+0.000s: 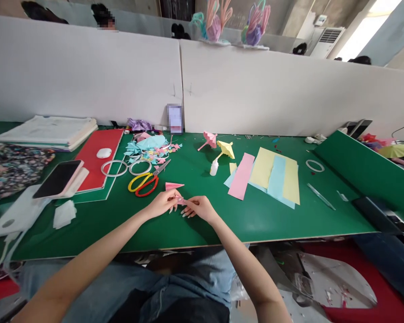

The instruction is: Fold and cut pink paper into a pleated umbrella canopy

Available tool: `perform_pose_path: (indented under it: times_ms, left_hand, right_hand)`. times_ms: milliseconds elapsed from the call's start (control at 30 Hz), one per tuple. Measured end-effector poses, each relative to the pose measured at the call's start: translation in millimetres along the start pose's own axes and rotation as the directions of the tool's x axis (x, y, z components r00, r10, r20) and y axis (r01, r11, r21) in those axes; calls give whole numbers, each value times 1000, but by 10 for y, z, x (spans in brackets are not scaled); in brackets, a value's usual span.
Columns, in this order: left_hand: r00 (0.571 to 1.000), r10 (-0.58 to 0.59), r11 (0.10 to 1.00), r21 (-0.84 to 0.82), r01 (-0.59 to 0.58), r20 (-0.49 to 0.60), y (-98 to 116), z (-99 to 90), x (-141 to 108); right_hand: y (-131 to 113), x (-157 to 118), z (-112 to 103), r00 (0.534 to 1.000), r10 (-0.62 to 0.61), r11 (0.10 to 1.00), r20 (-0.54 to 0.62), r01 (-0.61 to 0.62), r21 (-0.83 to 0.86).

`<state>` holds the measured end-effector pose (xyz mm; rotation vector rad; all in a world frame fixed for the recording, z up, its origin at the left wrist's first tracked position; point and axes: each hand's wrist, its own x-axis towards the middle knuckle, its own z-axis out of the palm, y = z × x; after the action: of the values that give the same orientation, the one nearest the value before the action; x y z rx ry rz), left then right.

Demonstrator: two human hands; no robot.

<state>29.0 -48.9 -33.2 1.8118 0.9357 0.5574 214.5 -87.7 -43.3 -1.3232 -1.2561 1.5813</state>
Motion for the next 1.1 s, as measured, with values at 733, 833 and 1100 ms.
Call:
perform_pose_path:
  times_ms: [733,833,1100]
  left_hand:
    - [950,222,868,488,-91,-218,55,-442,221]
    - [964,242,799,586,-134,-110,-99,-506,242]
    - [976,209,627,758,-180,59,-444,-318,244]
  right_hand:
    - [-149,54,-505,995,99,964,-7,-98,-246]
    - [-207,107,-553,984,176,929,23,-158,-335]
    - [-349,217,-691,953,293,687,-73,-262,-678]
